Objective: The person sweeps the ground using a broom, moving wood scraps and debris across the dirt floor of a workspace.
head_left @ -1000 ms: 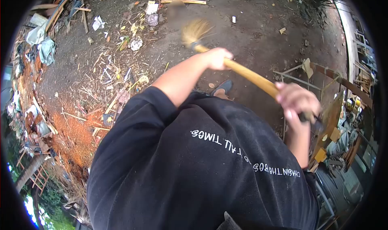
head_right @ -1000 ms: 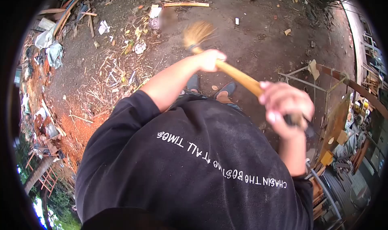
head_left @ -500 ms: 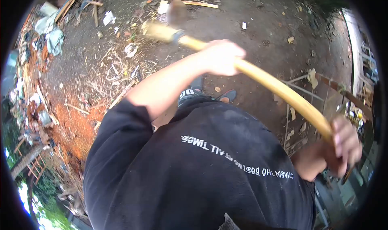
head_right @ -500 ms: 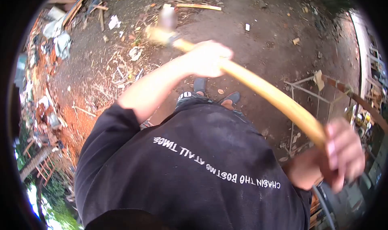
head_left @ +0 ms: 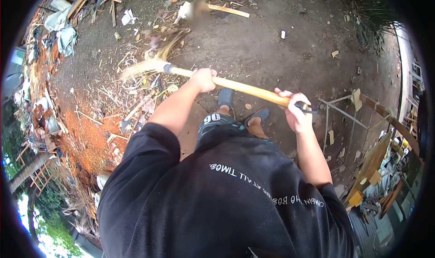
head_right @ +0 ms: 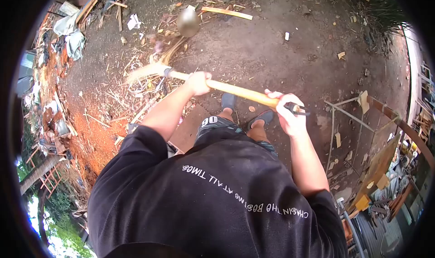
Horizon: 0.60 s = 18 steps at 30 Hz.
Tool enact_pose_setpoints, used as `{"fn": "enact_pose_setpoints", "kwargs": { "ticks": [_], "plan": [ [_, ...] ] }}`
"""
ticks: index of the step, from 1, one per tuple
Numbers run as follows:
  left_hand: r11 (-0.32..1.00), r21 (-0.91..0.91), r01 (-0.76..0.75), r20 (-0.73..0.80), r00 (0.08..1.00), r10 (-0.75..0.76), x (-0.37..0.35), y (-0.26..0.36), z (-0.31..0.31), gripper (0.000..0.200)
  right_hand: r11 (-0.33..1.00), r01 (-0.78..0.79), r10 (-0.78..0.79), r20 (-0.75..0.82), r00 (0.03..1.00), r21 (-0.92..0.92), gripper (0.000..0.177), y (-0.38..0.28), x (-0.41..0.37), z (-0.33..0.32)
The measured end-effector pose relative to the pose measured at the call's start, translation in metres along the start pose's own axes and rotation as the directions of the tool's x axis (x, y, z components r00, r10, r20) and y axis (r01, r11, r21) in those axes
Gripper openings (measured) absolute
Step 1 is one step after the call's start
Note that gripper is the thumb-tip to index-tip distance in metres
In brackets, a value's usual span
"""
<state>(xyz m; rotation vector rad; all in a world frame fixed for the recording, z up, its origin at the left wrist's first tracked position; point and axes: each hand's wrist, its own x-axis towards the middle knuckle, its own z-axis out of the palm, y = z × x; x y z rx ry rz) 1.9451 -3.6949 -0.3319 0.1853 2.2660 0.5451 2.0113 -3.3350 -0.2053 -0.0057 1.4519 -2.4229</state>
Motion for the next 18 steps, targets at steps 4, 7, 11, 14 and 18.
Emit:
{"fn": "enact_pose_setpoints", "kwargs": {
  "ticks": [4,7,11,14,18],
  "plan": [
    [0.999,-0.016,-0.043,0.133,0.99,0.044,-0.078,0.081,-0.065,0.029,0.991,0.084,-0.08,-0.044,0.996,0.1,0.007,-0.104,-0.009,-0.007],
    [0.894,0.015,-0.448,-0.124,0.886,0.446,-0.096,0.144,-0.078,0.018,0.952,0.304,-0.295,0.192,0.936,-0.021,0.005,-0.219,-0.035,0.023],
    [0.754,-0.002,-0.657,-0.342,0.709,0.617,-0.062,0.206,-0.103,0.01,0.682,0.661,-0.501,0.457,0.735,-0.314,0.022,-0.277,-0.063,0.045],
    [0.694,-0.173,-0.699,-0.503,0.668,0.548,0.034,0.182,-0.077,0.011,0.552,0.538,-0.458,0.308,0.834,-0.637,0.019,-0.207,-0.04,0.1],
    [0.846,-0.088,-0.526,-0.249,0.834,0.492,0.119,0.024,0.052,0.017,0.743,0.37,-0.208,0.333,0.92,-0.558,0.015,-0.056,0.02,0.06]
  ]
}}
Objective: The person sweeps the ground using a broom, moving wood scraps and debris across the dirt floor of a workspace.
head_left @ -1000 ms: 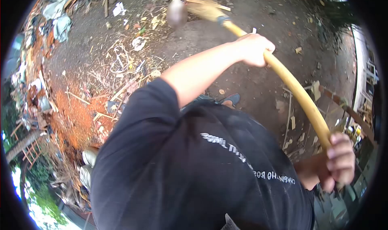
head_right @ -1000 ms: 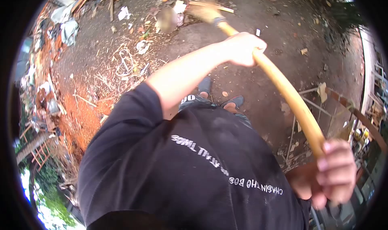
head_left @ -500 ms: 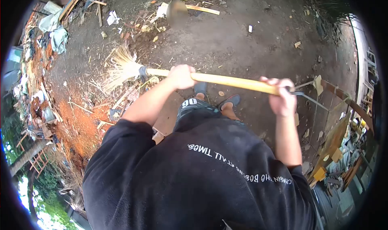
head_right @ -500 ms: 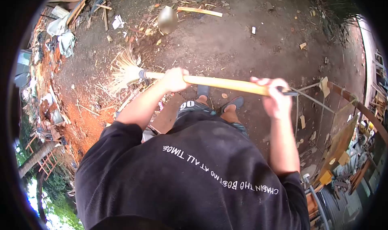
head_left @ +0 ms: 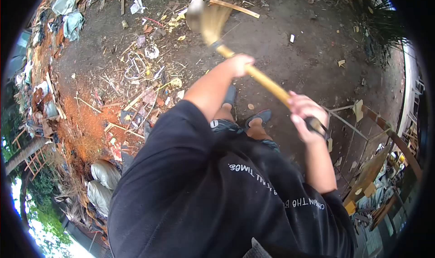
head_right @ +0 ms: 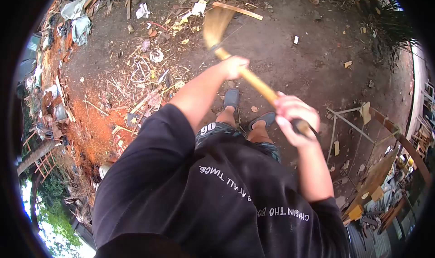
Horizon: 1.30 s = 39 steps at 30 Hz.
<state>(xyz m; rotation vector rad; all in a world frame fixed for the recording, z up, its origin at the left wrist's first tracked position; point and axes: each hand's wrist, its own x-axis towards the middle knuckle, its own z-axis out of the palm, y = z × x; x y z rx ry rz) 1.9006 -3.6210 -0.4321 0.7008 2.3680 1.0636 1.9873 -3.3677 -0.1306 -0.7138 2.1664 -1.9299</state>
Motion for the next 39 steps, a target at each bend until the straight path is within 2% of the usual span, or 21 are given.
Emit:
{"fn": "enact_pose_setpoints", "kwargs": {
  "ticks": [2,3,5,9,10,13,15,17,18,19,20,21,24,25,27,29,30,32,34,37,39],
  "plan": [
    [0.961,0.049,0.273,0.099,0.956,-0.276,-0.076,-0.027,0.002,0.022,0.94,-0.161,0.199,-0.099,0.975,0.3,0.012,0.05,-0.012,0.023],
    [0.892,0.129,0.432,0.23,0.862,-0.451,-0.101,-0.012,-0.021,0.024,0.905,-0.251,0.284,-0.05,0.957,0.343,0.011,0.061,-0.016,0.026],
    [0.837,0.186,0.515,0.261,0.795,-0.547,-0.13,0.009,-0.051,0.023,0.85,-0.31,0.359,-0.038,0.932,0.425,0.01,0.05,-0.02,0.036],
    [0.917,0.131,0.377,0.109,0.914,-0.391,-0.106,0.103,-0.123,0.019,0.857,0.023,0.076,-0.17,0.982,0.516,0.009,-0.012,-0.008,-0.006],
    [0.945,0.151,0.289,0.117,0.944,-0.307,-0.092,0.126,-0.132,0.019,0.833,0.055,0.096,-0.243,0.965,0.551,0.008,-0.037,-0.006,-0.034],
    [0.995,0.101,-0.016,-0.011,1.0,0.017,-0.056,0.211,-0.156,0.012,0.896,0.185,-0.129,-0.161,0.978,0.405,0.011,-0.132,-0.022,-0.12],
    [0.994,0.058,-0.094,-0.104,0.99,0.1,-0.029,0.236,-0.16,0.012,0.922,0.337,-0.334,-0.05,0.941,0.191,0.014,-0.176,-0.021,-0.127],
    [0.996,0.088,-0.022,-0.105,0.994,0.031,-0.004,0.227,-0.162,0.015,0.947,0.315,-0.316,-0.005,0.949,-0.053,0.017,-0.162,-0.007,-0.087],
    [0.994,0.013,-0.106,-0.201,0.974,0.107,0.02,0.181,-0.137,0.018,0.93,0.247,-0.228,0.099,0.969,-0.273,0.016,-0.149,0.011,-0.059],
    [0.995,-0.083,-0.049,-0.118,0.992,0.039,0.032,0.14,-0.123,0.018,0.846,0.22,-0.136,0.202,0.97,-0.486,0.017,-0.136,0.029,-0.032],
    [0.989,-0.12,-0.084,-0.105,0.992,0.072,0.038,0.081,-0.094,0.018,0.822,0.179,-0.037,0.262,0.964,-0.541,0.01,-0.1,0.034,-0.007],
    [0.975,-0.203,-0.095,-0.008,0.995,0.096,0.041,0.001,-0.056,0.013,0.898,0.296,-0.234,0.217,0.948,-0.325,0.016,-0.037,0.03,0.006],
    [0.976,0.055,0.212,0.15,0.964,-0.218,-0.055,-0.051,-0.032,0.011,0.989,-0.069,0.057,0.098,0.994,0.128,0.009,0.054,0.016,0.023],
    [0.918,0.062,0.391,0.212,0.894,-0.395,-0.083,-0.02,-0.05,0.012,0.949,-0.198,0.181,0.091,0.979,0.246,0.008,0.064,0.007,0.024],
    [0.867,0.125,0.483,0.212,0.841,-0.499,-0.116,-0.006,-0.058,0.016,0.916,-0.256,0.233,0.109,0.966,0.308,0.007,0.076,-0.016,0.023],
    [0.855,0.213,0.473,0.114,0.857,-0.503,-0.118,0.015,-0.068,0.019,0.909,-0.251,0.214,0.144,0.966,0.332,0.008,0.059,-0.027,0.01],
    [0.847,0.252,0.469,0.063,0.865,-0.498,-0.117,0.028,-0.075,0.021,0.867,-0.219,0.197,0.094,0.976,0.449,0.007,0.046,-0.028,0.003],
    [0.948,0.181,0.264,0.045,0.96,-0.276,-0.104,0.077,-0.093,0.019,0.8,-0.177,0.218,-0.002,0.976,0.574,0.013,0.012,-0.031,-0.046],
    [0.996,0.082,0.047,-0.018,0.999,-0.046,-0.084,0.15,-0.108,0.017,0.856,-0.095,0.15,-0.068,0.986,0.509,0.011,-0.063,-0.036,-0.101],
    [0.984,0.033,-0.176,-0.123,0.976,0.178,-0.045,0.278,-0.097,0.015,0.973,0.091,-0.093,-0.002,0.996,0.212,0.011,-0.238,-0.038,-0.145],
    [0.944,-0.096,-0.315,-0.059,0.949,0.31,-0.016,0.347,-0.075,0.019,0.917,0.372,-0.373,-0.018,0.927,0.143,0.016,-0.282,-0.05,-0.134]
  ]
}}
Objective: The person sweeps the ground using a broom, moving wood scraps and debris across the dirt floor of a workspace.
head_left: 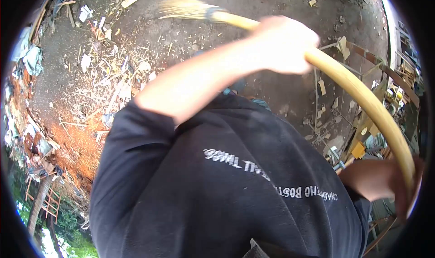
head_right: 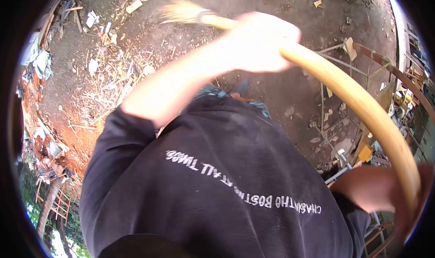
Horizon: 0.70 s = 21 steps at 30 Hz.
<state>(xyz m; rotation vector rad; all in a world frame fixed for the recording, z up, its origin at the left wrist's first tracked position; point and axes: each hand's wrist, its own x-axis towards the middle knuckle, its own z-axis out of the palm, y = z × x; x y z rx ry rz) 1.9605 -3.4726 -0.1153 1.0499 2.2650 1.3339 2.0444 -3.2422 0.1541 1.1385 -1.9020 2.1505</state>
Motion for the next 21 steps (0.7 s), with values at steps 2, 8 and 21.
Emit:
{"fn": "enact_pose_setpoints", "kwargs": {
  "ticks": [2,8,21],
  "plan": [
    [0.985,-0.164,-0.055,0.055,0.996,0.065,0.034,0.037,0.039,0.019,0.933,0.359,-0.358,-0.039,0.933,-0.004,0.025,-0.008,-0.01,0.024],
    [0.973,-0.111,-0.204,0.173,0.96,0.221,0.016,-0.059,0.217,0.023,0.951,-0.224,0.214,-0.068,0.974,-0.214,0.027,0.03,-0.157,0.01],
    [0.836,0.333,0.436,0.137,0.855,-0.5,-0.108,0.111,0.161,0.016,0.962,-0.173,0.233,-0.301,0.925,0.212,0.005,-0.026,-0.329,-0.064]
  ]
}}
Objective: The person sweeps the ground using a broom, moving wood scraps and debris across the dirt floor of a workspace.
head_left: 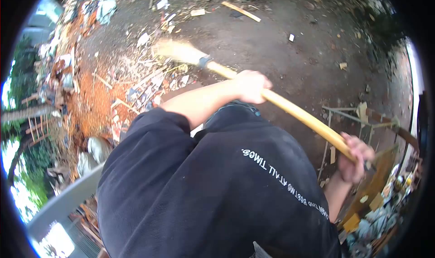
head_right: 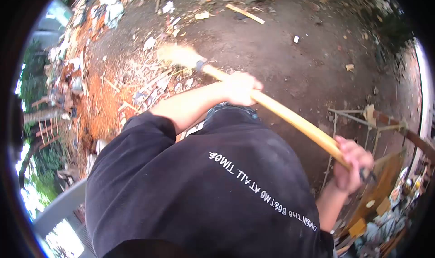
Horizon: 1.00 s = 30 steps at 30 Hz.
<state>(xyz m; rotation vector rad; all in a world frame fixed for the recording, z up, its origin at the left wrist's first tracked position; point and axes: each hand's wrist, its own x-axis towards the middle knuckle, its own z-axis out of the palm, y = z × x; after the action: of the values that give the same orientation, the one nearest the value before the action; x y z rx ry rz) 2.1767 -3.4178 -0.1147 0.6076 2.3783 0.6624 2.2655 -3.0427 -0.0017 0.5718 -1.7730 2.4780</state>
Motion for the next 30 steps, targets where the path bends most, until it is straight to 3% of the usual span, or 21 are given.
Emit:
{"fn": "enact_pose_setpoints", "kwargs": {
  "ticks": [3,5,7,8,9,10,11,12,15,18,19,20,21,23,25,27,30],
  "plan": [
    [0.976,0.004,-0.216,-0.226,0.951,0.211,0.04,0.005,-0.001,0.011,0.911,0.335,-0.262,0.291,0.92,-0.238,0.026,-0.045,0.024,0.019],
    [0.96,-0.158,-0.23,-0.329,0.929,0.169,0.053,0.009,-0.007,0.011,0.829,0.443,-0.292,0.413,0.863,-0.341,0.035,-0.04,0.042,0.045],
    [0.93,-0.301,-0.212,-0.35,0.931,0.099,0.072,-0.021,0.019,0.01,0.825,0.383,-0.105,0.553,0.826,-0.415,0.039,-0.022,0.075,0.091],
    [0.925,-0.32,-0.205,-0.284,0.952,0.113,0.082,-0.051,0.041,0.01,0.841,0.342,-0.006,0.626,0.78,-0.419,0.039,-0.002,0.089,0.1],
    [0.919,-0.337,-0.205,-0.213,0.967,0.138,0.092,-0.083,0.067,0.01,0.893,0.271,-0.01,0.586,0.811,-0.36,0.034,0.034,0.091,0.106],
    [0.93,-0.309,-0.197,-0.161,0.975,0.153,0.092,-0.12,0.094,0.009,0.952,0.174,-0.058,0.412,0.909,-0.25,0.025,0.08,0.087,0.103],
    [0.941,-0.28,-0.192,-0.109,0.98,0.168,0.081,-0.152,0.109,0.009,0.982,0.036,0.03,0.34,0.94,-0.184,0.019,0.115,0.09,0.098],
    [0.957,-0.284,-0.057,-0.06,0.997,0.042,0.06,-0.175,0.106,0.01,0.988,-0.076,0.104,0.218,0.97,-0.133,0.016,0.147,0.09,0.099],
    [0.881,-0.349,0.32,0.195,0.944,-0.266,0.009,-0.244,0.078,0.014,0.957,-0.267,0.279,0.105,0.954,-0.117,0.012,0.225,0.084,0.094],
    [0.957,-0.128,0.26,0.09,0.964,-0.249,-0.021,-0.281,0.016,0.02,0.836,-0.543,0.548,-0.077,0.833,0.082,0.015,0.231,0.124,0.12],
    [0.973,-0.134,0.189,-0.068,0.977,-0.2,-0.03,-0.284,-0.01,0.021,0.856,-0.513,0.518,-0.145,0.843,0.073,0.02,0.234,0.143,0.113],
    [0.983,-0.133,0.128,-0.225,0.962,-0.156,-0.046,-0.279,-0.035,0.022,0.874,-0.465,0.481,-0.117,0.869,0.142,0.026,0.227,0.167,0.105],
    [0.99,-0.123,0.074,-0.374,0.92,-0.115,-0.063,-0.27,-0.059,0.023,0.917,-0.394,0.399,-0.096,0.912,0.064,0.031,0.212,0.192,0.094],
    [0.97,-0.201,0.139,-0.425,0.879,-0.215,-0.085,-0.241,-0.113,0.022,0.969,-0.247,0.237,0.235,0.943,0.011,0.038,0.155,0.259,0.14],
    [0.98,-0.123,0.159,-0.567,0.799,-0.201,-0.1,-0.231,-0.15,0.018,0.997,-0.068,0.07,0.426,0.902,-0.021,0.05,0.121,0.314,0.155],
    [0.963,-0.149,0.226,-0.618,0.739,-0.269,-0.118,-0.23,-0.178,0.018,0.998,0.07,-0.045,0.7,0.713,-0.007,0.057,0.098,0.367,0.205],
    [0.906,-0.267,0.328,-0.72,0.557,-0.413,-0.147,-0.266,-0.187,0.012,0.992,0.126,-0.088,0.854,0.513,0.027,0.061,0.1,0.422,0.299]
  ]
}}
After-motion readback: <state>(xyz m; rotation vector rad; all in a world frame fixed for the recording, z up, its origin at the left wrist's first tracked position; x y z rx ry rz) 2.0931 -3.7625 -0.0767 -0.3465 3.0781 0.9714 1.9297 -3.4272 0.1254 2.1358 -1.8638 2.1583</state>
